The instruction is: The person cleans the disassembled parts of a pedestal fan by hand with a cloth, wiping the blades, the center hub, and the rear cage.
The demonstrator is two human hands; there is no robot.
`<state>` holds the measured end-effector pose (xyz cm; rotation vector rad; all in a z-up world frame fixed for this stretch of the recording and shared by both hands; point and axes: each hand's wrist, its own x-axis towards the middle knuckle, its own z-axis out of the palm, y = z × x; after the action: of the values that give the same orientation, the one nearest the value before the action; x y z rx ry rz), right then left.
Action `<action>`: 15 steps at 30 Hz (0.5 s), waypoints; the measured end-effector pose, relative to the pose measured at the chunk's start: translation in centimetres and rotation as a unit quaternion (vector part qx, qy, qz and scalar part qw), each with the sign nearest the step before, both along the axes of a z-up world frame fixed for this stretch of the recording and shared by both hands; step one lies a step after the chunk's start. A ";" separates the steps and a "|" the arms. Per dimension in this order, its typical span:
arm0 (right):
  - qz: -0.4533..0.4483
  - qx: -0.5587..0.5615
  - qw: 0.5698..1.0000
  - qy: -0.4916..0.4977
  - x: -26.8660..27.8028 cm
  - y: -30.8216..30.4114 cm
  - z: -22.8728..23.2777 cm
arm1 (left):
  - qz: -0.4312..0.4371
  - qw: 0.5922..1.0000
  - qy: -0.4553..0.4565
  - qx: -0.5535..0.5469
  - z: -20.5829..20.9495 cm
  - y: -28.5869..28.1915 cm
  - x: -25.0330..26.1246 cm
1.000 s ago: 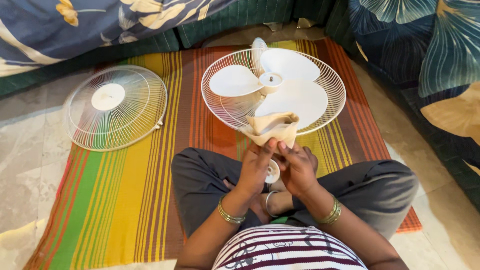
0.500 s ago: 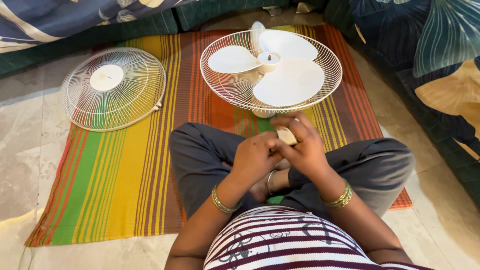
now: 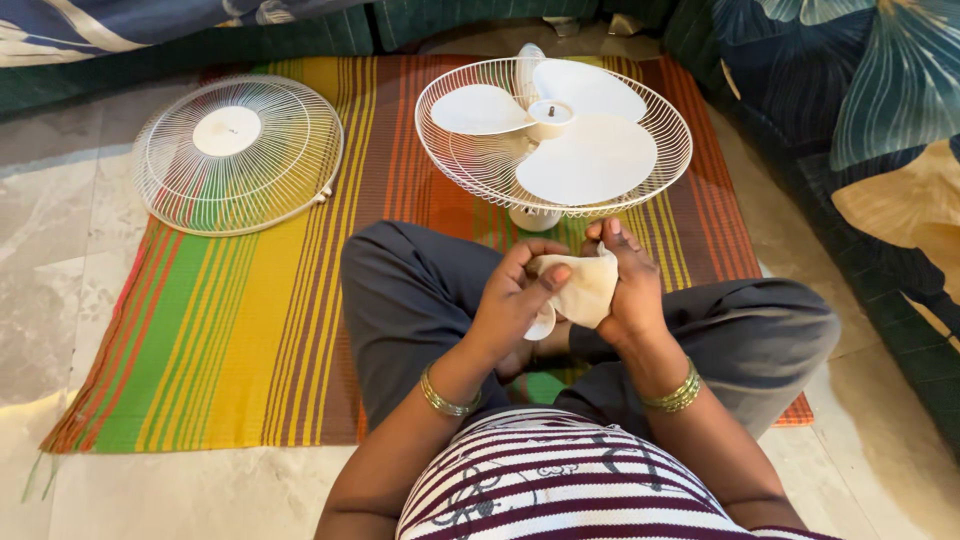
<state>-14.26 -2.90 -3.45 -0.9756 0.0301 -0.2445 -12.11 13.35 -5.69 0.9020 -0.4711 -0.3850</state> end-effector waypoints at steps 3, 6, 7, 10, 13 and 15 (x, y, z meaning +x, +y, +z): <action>-0.022 -0.054 0.998 -0.008 -0.3 1.3 0.0 | -0.101 0.987 0.084 -0.095 -1.2 0.1 0.5; -0.074 -0.191 0.978 -0.046 -0.9 2.3 0.0 | -0.129 0.975 0.134 -0.120 -2.7 -1.3 0.5; -0.089 -0.220 0.970 -0.056 -1.0 2.7 0.1 | -0.125 0.973 0.151 -0.122 -3.2 -1.7 0.7; -0.064 -0.134 0.987 -0.068 -0.7 3.6 -0.3 | -0.055 0.990 0.120 -0.047 -5.1 -2.5 1.6; -0.074 -0.124 0.981 -0.133 -0.3 3.3 -2.2 | 0.020 0.998 0.004 -0.055 -6.9 -4.1 2.8; -0.100 -0.112 0.976 -0.158 0.3 2.1 -3.8 | 0.046 0.997 -0.053 -0.019 -6.7 -4.6 3.2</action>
<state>-13.93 -0.77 -7.30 -1.1488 -0.1960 -0.5964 -8.91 8.76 -12.38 0.9058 -0.5304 -0.2448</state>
